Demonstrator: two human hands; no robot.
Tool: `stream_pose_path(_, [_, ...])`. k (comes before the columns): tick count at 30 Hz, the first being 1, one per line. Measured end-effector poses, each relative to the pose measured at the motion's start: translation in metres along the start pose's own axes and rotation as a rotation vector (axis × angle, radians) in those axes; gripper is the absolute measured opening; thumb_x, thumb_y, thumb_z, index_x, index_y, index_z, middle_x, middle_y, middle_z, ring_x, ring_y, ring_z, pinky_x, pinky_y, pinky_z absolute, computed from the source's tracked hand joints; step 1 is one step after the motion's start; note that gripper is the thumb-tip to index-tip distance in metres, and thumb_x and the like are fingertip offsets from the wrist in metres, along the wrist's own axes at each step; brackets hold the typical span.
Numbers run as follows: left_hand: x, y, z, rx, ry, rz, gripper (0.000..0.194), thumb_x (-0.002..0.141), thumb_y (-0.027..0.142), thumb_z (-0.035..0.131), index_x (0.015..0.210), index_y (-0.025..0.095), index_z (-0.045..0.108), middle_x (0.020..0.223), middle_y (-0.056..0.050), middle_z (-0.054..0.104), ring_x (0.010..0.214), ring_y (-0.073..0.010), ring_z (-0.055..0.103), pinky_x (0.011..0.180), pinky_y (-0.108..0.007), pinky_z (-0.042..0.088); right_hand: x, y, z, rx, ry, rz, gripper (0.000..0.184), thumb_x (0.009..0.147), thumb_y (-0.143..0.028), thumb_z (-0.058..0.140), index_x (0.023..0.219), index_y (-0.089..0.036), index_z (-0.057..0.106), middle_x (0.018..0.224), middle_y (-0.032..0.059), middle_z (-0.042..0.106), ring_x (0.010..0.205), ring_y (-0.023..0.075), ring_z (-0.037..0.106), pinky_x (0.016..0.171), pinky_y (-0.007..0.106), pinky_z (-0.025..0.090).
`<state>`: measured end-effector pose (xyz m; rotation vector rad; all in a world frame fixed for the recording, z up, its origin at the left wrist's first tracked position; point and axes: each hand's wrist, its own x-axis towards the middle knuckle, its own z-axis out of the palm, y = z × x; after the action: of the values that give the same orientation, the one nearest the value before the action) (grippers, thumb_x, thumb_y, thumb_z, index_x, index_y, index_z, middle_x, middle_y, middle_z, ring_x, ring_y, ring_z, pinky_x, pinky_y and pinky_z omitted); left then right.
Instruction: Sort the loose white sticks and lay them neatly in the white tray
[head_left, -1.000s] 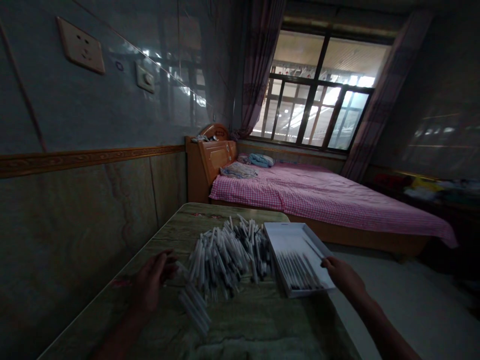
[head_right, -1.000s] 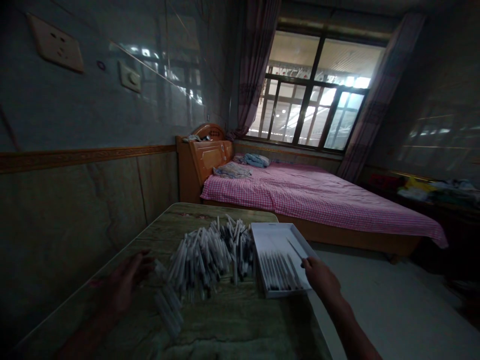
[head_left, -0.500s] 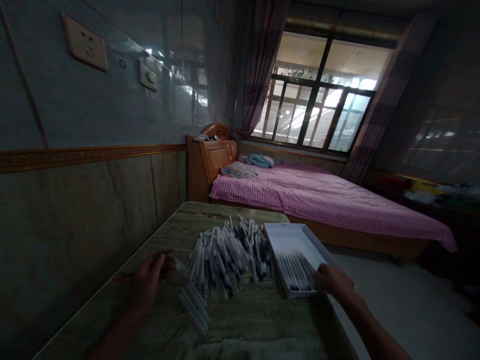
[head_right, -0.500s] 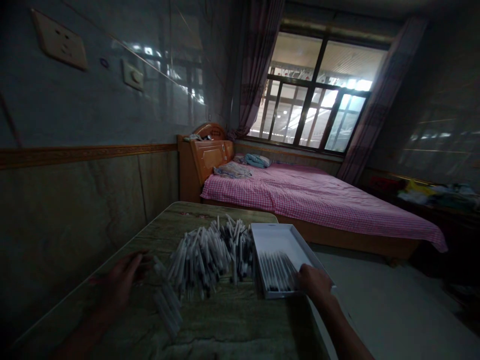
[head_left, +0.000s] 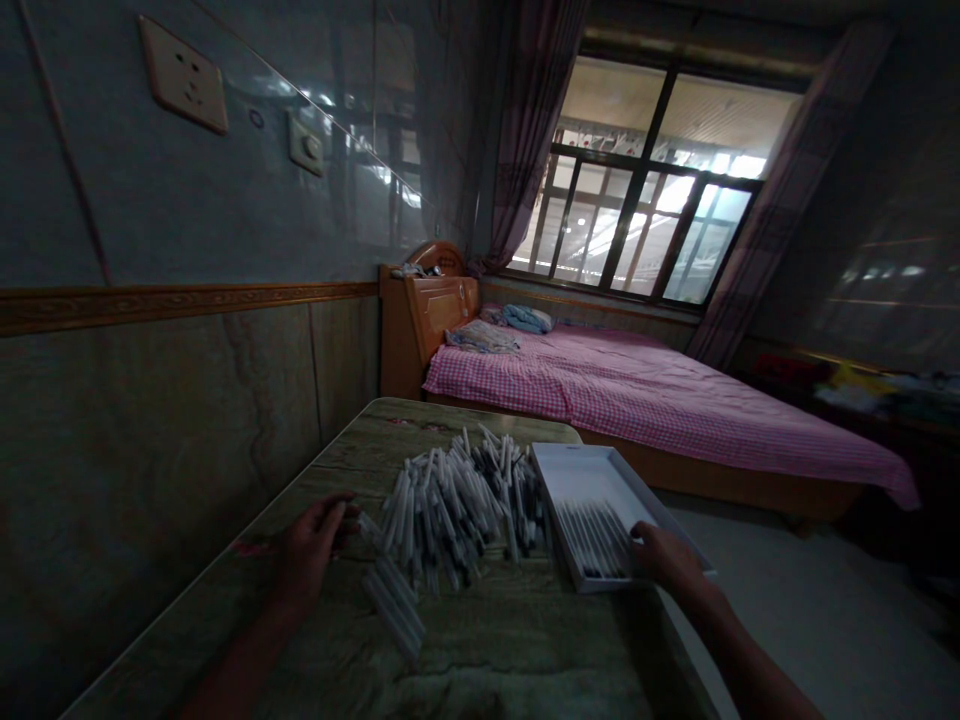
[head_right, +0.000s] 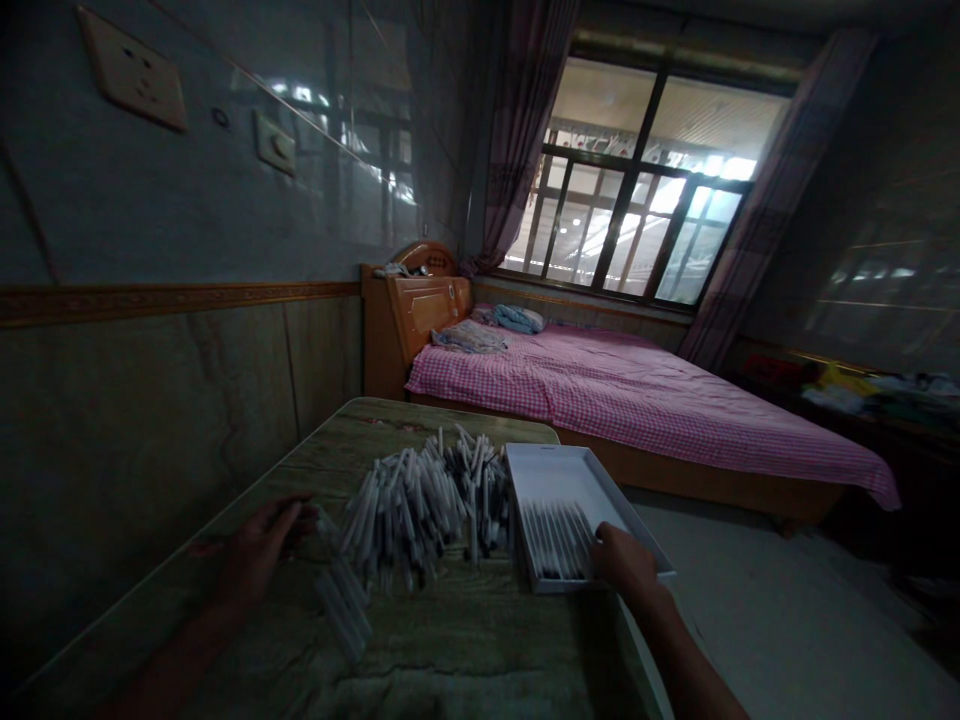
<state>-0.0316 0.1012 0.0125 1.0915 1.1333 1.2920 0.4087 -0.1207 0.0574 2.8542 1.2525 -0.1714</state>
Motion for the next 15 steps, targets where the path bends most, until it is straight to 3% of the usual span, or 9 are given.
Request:
stream_pose_path(9, [0.001, 0.000, -0.001, 0.045, 0.006, 0.022, 0.029, 0.071, 0.035, 0.061, 0.094, 0.018, 0.063, 0.078, -0.004, 0.071, 0.060, -0.0157, 0.065, 0.044, -0.020, 0.044, 0.011, 0.008, 0.012, 0.081, -0.010, -0.047, 0.037, 0.078, -0.015, 0.045, 0.106, -0.020, 0.068, 0.107, 0.0113, 0.070, 0.098, 0.0237, 0.065, 0.073, 0.028, 0.044])
stream_pose_path(15, [0.000, 0.002, 0.001, 0.055, 0.019, 0.001, 0.025, 0.073, 0.032, 0.057, 0.093, 0.017, 0.062, 0.076, -0.004, 0.069, 0.058, -0.0153, 0.063, 0.045, -0.021, 0.045, 0.016, 0.012, 0.017, 0.129, 0.026, -0.047, 0.034, 0.080, -0.021, 0.046, 0.106, -0.017, 0.068, 0.107, 0.0120, 0.070, 0.099, 0.0249, 0.064, 0.075, 0.028, 0.044])
